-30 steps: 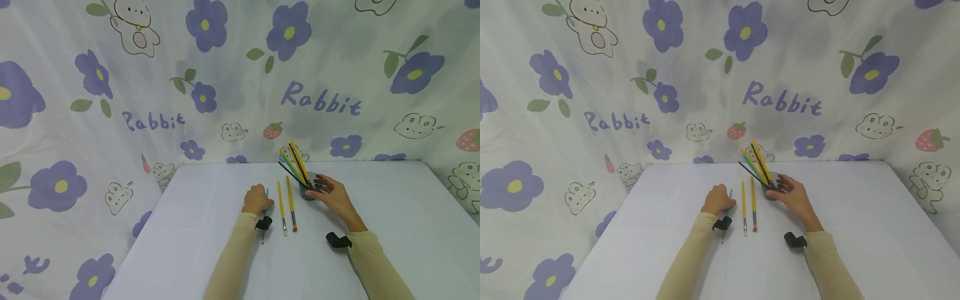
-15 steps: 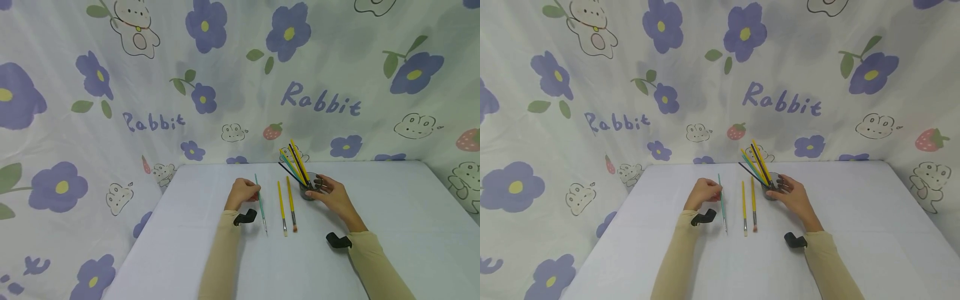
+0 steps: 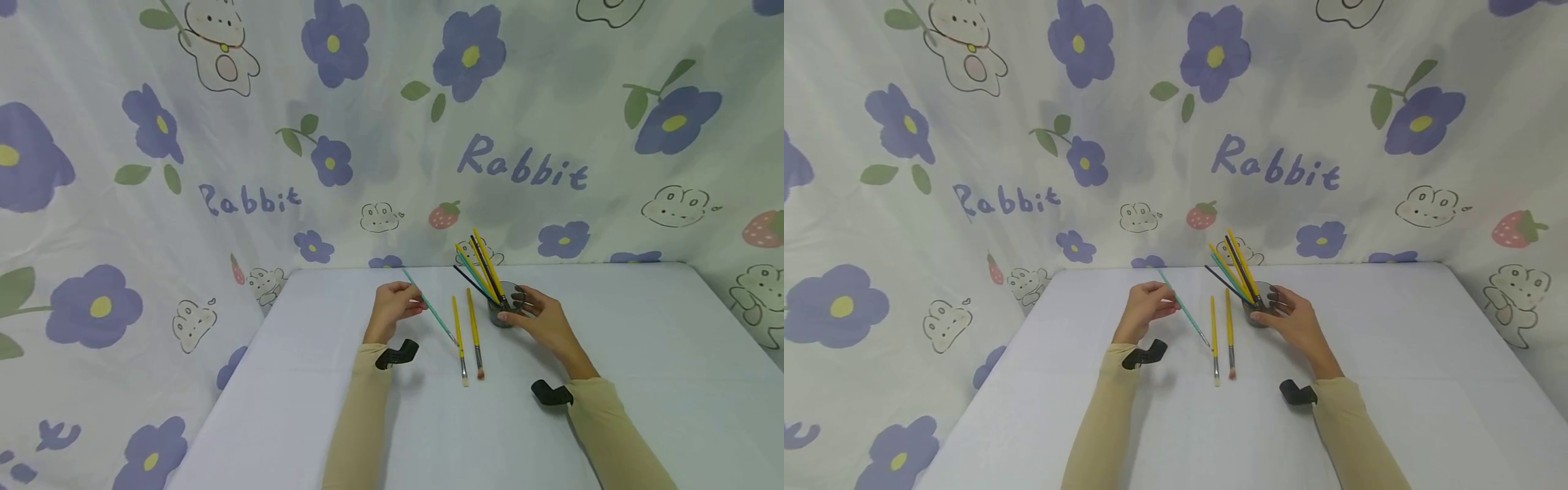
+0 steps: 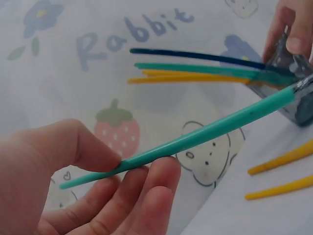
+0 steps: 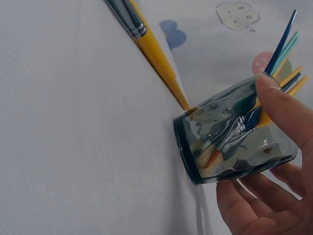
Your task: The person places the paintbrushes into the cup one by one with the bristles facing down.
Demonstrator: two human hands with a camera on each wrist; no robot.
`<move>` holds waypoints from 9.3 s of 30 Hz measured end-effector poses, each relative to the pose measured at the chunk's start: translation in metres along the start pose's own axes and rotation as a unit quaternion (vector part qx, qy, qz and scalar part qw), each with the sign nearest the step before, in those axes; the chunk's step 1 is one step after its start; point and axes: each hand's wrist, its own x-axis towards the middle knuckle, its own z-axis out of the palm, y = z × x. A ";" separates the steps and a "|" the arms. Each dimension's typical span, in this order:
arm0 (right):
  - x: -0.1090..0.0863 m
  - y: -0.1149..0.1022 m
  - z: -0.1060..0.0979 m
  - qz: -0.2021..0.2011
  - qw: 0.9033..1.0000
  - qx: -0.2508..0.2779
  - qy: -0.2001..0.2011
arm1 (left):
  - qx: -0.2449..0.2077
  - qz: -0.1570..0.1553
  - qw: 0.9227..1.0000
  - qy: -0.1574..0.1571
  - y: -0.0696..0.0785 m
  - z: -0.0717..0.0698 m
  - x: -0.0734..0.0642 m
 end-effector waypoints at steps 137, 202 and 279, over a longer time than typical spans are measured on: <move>0.001 0.002 0.000 -0.005 1.000 0.002 0.003 | 0.385 -0.029 0.922 -0.014 -0.036 0.071 0.007; 0.004 0.005 -0.001 -0.007 1.000 0.008 0.000 | -0.101 0.054 0.993 -0.031 0.023 0.038 0.005; 0.001 0.000 -0.001 -0.023 1.000 0.019 -0.001 | 0.003 0.078 0.997 -0.024 0.024 0.047 0.003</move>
